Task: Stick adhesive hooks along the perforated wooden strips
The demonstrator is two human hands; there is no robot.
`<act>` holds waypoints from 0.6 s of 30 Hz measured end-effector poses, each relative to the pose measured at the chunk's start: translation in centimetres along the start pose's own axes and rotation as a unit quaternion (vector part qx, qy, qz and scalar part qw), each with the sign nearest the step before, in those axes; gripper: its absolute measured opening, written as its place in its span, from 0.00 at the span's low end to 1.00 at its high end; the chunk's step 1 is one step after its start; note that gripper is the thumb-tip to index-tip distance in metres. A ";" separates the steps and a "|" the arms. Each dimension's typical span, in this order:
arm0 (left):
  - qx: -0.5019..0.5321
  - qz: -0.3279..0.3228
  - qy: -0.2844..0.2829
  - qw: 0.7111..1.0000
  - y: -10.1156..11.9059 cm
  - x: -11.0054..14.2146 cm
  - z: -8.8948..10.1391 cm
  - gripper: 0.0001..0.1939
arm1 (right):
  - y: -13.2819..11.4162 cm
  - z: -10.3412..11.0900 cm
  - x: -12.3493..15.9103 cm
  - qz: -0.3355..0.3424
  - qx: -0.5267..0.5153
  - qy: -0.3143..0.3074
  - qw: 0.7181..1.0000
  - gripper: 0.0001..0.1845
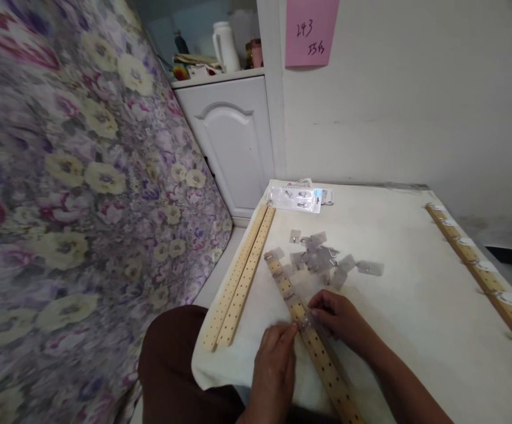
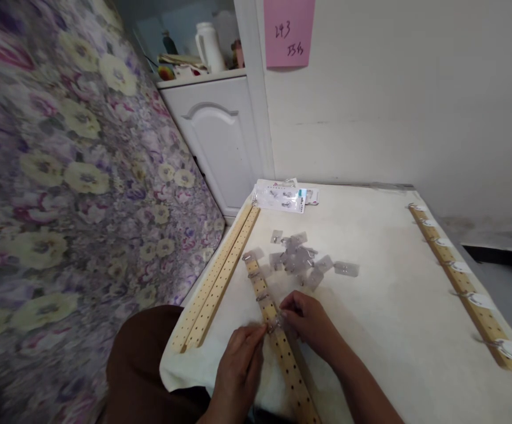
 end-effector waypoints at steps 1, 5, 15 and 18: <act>-0.002 0.000 -0.001 1.000 0.0 0.0 0.0 0.23 | 0.0 0.0 0.0 0.000 0.000 0.000 1.000 0.01; -0.007 0.001 -0.004 1.000 0.1 -0.2 -0.1 0.23 | -0.1 0.0 0.1 0.005 0.006 0.002 1.000 0.02; -0.001 0.005 0.000 1.000 0.4 -0.4 0.0 0.23 | 0.0 0.0 0.0 0.009 0.009 0.001 1.000 0.01; -0.005 0.004 0.001 1.000 0.5 -0.3 0.1 0.23 | -0.1 0.0 0.0 0.015 0.010 0.000 1.000 0.01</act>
Point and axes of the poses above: each hand's wrist, its own x-axis away from the middle knuckle, its own z-axis out of the back of the hand, y = z × x, the point moved 4 cm from there along -x, towards the middle knuckle, and after that the axes turned 8 degrees about x, right-handed, at the moved point
